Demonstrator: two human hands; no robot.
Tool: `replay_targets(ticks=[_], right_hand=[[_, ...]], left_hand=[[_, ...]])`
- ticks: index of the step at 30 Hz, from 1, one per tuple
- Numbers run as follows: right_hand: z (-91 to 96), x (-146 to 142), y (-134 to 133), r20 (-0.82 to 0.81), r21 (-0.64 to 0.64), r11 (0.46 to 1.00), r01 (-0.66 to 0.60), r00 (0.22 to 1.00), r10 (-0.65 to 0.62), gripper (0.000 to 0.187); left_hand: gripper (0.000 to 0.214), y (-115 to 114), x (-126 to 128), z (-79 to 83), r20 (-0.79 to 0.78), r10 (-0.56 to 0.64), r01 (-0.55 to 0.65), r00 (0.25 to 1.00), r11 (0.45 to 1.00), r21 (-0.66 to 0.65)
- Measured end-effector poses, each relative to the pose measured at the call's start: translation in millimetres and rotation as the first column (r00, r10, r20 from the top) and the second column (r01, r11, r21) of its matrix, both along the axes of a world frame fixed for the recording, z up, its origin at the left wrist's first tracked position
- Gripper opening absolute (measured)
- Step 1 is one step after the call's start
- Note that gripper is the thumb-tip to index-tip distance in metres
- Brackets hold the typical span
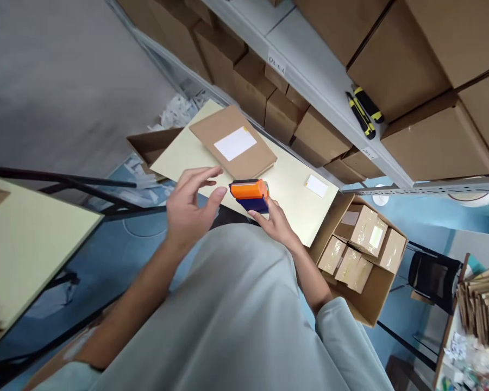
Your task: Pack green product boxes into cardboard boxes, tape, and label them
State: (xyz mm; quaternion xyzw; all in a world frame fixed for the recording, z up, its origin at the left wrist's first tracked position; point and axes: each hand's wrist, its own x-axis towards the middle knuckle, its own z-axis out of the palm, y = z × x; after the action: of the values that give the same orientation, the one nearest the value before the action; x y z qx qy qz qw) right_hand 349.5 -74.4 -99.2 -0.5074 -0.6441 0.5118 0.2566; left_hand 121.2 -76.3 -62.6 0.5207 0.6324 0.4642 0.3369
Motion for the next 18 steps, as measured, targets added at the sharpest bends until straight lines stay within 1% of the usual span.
replay_targets(ticks=[2,4,7,9,11,13,16,18], right_hand=[[-1.2,8.2,-7.3,0.099,0.036,0.997,-0.065,0.993,0.061,0.058],[-2.3,15.6,-12.2,0.181,0.068,0.989,-0.134,0.976,0.12,0.054],[-3.3,24.8,-16.2,0.274,0.107,0.962,-0.25,0.938,0.213,0.049],[-4.2,29.7,-17.3,0.319,0.116,0.937,-0.331,0.905,0.28,0.048],[-5.9,33.2,-17.8,0.362,0.105,0.903,-0.416,0.862,0.355,0.046],[-8.7,34.9,-17.6,0.412,0.072,0.865,-0.497,0.804,0.428,0.043],[-13.4,33.5,-14.7,0.488,0.002,0.804,-0.595,0.702,0.518,0.042],[-15.6,30.4,-10.1,0.513,-0.028,0.76,-0.649,0.643,0.568,0.04]], left_hand=[[0.048,-0.1,-8.4,5.2,0.012,-0.066,0.066,0.998,0.997,-0.049],[0.043,-2.8,-13.3,7.5,0.027,-0.119,0.121,0.993,0.99,-0.075],[0.034,-14.2,-17.0,5.3,0.01,-0.175,0.175,0.985,0.982,-0.074],[0.028,-25.6,-19.0,0.2,-0.014,-0.189,0.187,0.982,0.98,-0.075],[0.024,-38.2,-21.3,-8.3,-0.033,-0.189,0.186,0.981,0.979,-0.085],[0.023,-50.0,-23.6,-20.6,-0.049,-0.186,0.18,0.981,0.978,-0.104],[0.023,-64.0,-25.9,-44.3,-0.038,-0.15,0.143,0.988,0.979,-0.147],[0.02,-70.4,-26.7,-60.7,0.009,-0.099,0.099,0.995,0.977,-0.189]])
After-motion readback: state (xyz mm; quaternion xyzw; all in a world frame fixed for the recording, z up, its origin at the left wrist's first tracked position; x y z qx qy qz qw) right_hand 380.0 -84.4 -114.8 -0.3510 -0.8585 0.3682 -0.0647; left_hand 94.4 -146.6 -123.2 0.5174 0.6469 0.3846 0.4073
